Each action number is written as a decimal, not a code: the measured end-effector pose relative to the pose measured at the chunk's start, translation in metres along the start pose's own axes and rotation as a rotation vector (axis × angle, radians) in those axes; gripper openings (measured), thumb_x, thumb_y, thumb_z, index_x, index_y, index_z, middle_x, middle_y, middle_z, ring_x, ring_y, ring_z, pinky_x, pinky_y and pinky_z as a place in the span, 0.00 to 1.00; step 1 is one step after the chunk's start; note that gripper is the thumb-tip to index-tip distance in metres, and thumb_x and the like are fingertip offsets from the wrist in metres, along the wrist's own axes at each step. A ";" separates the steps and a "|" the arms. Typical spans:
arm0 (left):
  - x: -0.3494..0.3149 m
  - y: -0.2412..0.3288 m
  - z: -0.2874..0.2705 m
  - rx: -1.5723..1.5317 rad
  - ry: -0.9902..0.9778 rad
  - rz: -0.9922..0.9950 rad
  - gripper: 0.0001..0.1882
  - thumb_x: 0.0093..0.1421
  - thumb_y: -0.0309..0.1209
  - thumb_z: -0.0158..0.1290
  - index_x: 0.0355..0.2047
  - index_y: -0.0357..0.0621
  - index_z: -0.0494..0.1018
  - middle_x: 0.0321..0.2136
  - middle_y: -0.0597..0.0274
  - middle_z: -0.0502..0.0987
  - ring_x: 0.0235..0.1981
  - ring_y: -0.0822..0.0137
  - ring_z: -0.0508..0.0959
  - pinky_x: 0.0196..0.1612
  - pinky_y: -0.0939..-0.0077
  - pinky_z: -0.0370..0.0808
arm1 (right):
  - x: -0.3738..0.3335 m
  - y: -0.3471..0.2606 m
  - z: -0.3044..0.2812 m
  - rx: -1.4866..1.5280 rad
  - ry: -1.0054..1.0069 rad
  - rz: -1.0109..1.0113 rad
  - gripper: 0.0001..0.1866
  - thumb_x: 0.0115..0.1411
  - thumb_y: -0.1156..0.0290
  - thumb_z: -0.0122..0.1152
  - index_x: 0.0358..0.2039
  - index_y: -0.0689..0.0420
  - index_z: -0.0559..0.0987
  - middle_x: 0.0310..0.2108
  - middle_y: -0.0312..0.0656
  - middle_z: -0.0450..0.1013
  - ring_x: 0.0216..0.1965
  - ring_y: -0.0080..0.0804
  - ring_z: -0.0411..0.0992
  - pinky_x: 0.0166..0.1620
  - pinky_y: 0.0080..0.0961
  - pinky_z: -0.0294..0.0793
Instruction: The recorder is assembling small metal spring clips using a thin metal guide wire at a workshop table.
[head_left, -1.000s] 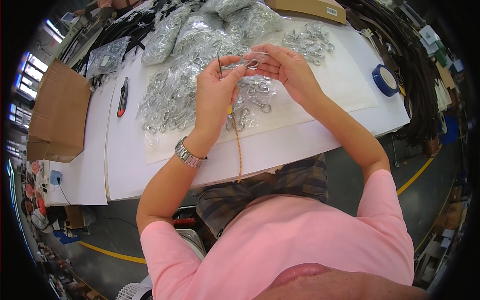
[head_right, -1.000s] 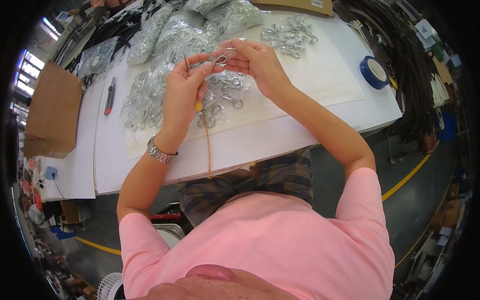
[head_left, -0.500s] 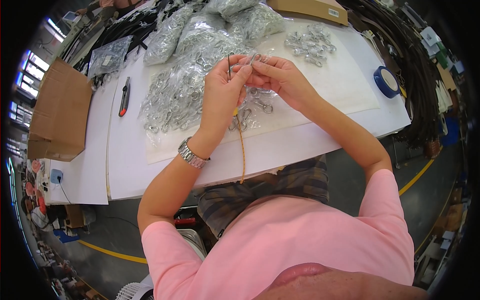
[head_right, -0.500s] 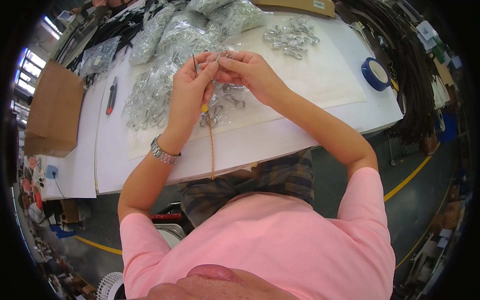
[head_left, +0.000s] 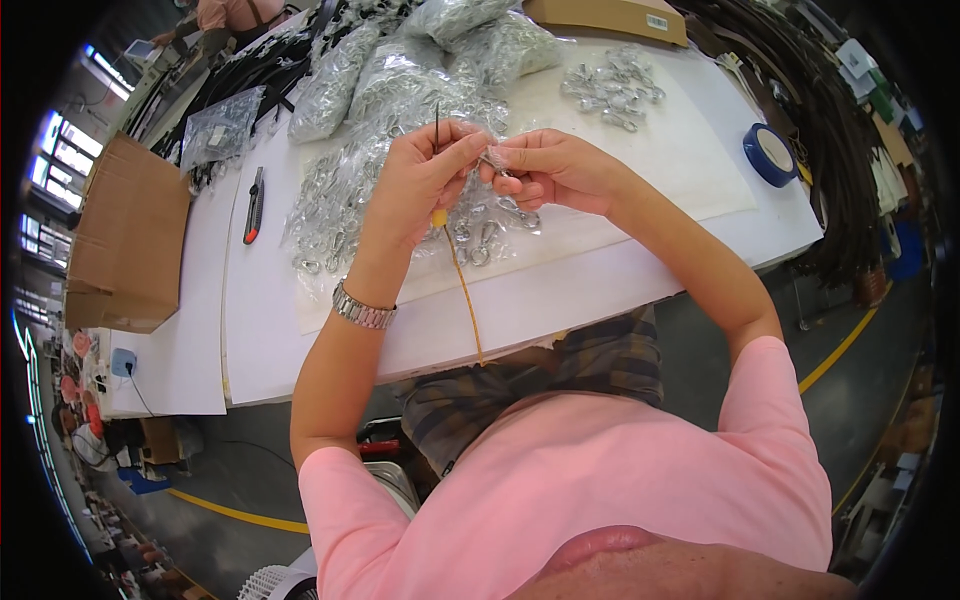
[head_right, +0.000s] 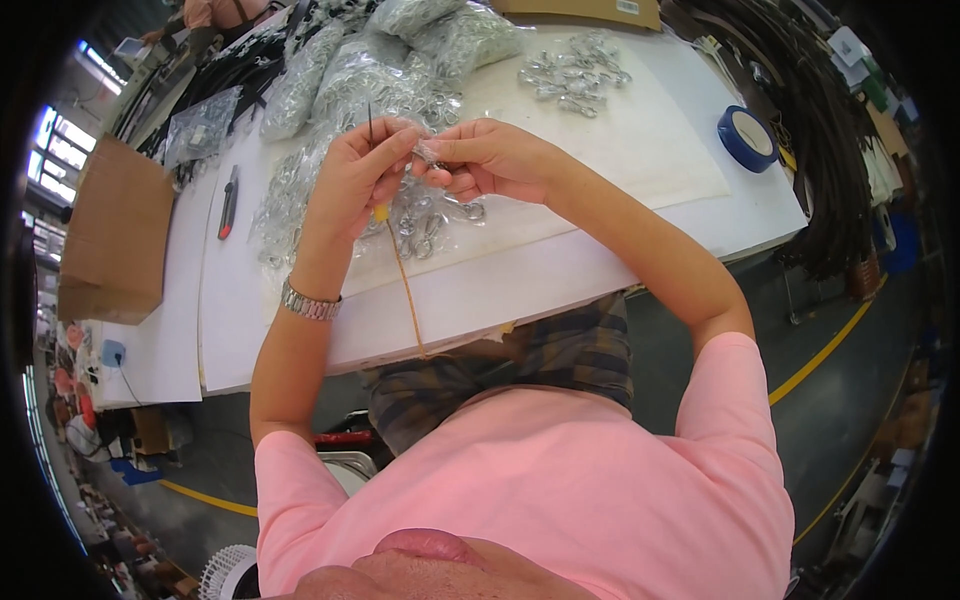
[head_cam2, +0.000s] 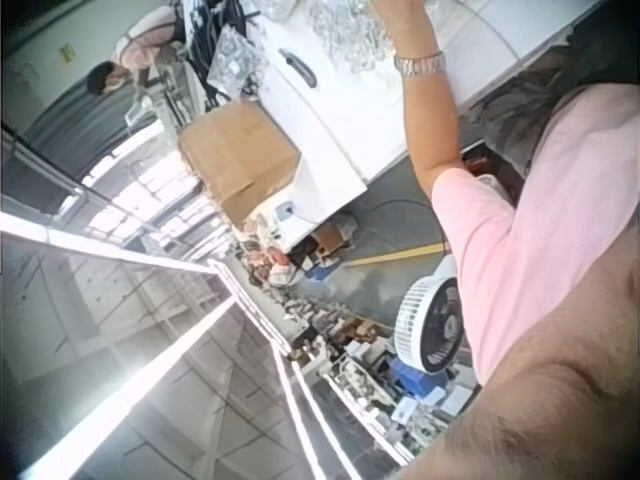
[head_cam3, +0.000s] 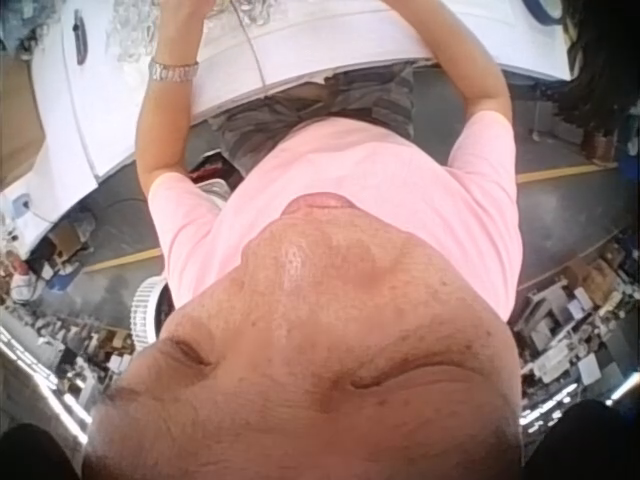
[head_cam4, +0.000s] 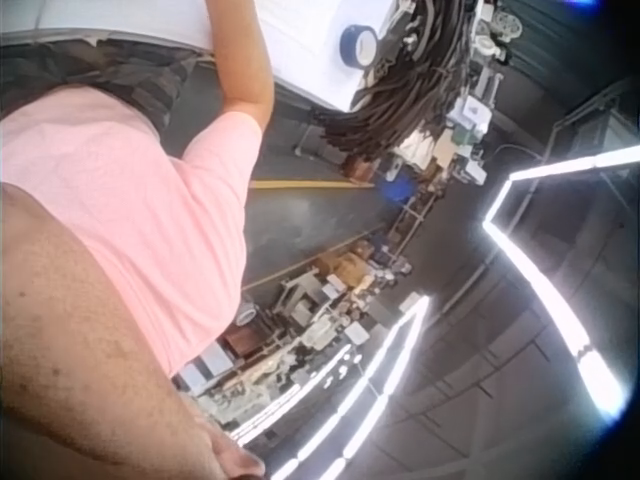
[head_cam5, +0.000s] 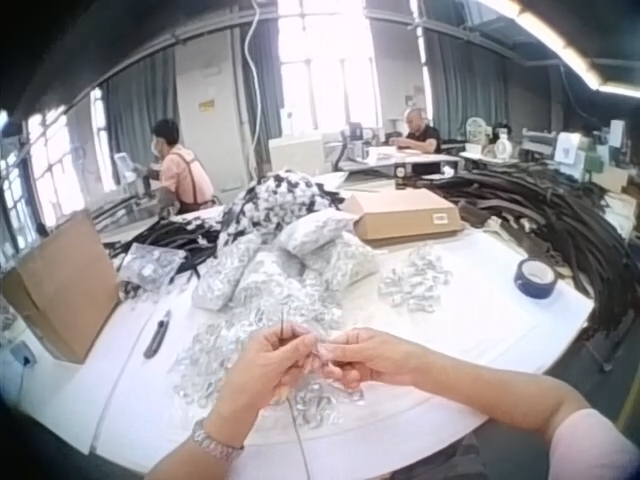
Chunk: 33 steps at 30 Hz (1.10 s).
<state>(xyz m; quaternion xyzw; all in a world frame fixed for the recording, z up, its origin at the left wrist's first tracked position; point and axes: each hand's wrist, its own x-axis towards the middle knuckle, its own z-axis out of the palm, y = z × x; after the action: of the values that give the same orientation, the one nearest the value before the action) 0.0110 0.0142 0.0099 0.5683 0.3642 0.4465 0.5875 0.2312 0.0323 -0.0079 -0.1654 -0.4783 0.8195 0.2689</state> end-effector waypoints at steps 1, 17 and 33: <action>0.000 -0.001 0.001 0.002 -0.002 -0.001 0.12 0.69 0.36 0.58 0.42 0.38 0.79 0.21 0.73 0.74 0.15 0.87 0.61 0.17 0.89 0.52 | 0.000 -0.001 0.001 -0.080 0.038 0.004 0.17 0.74 0.58 0.55 0.45 0.61 0.81 0.29 0.31 0.74 0.24 0.16 0.64 0.30 0.18 0.66; 0.001 -0.006 -0.006 -0.158 -0.134 0.061 0.09 0.69 0.30 0.57 0.45 0.38 0.79 0.27 0.69 0.77 0.18 0.85 0.63 0.20 0.90 0.54 | -0.002 -0.005 -0.016 0.206 -0.066 0.125 0.14 0.71 0.65 0.61 0.48 0.64 0.80 0.34 0.32 0.76 0.26 0.14 0.66 0.30 0.13 0.67; -0.007 0.022 -0.012 0.422 -0.279 0.092 0.19 0.73 0.31 0.46 0.60 0.37 0.74 0.28 0.66 0.81 0.26 0.79 0.69 0.29 0.84 0.68 | -0.005 -0.013 -0.002 -0.554 0.273 -0.095 0.13 0.69 0.63 0.62 0.38 0.62 0.84 0.25 0.32 0.76 0.21 0.15 0.67 0.27 0.14 0.65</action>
<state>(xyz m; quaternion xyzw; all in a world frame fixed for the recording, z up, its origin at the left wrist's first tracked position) -0.0048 0.0106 0.0305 0.7505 0.3384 0.3040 0.4795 0.2398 0.0358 0.0028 -0.3185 -0.6500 0.6147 0.3133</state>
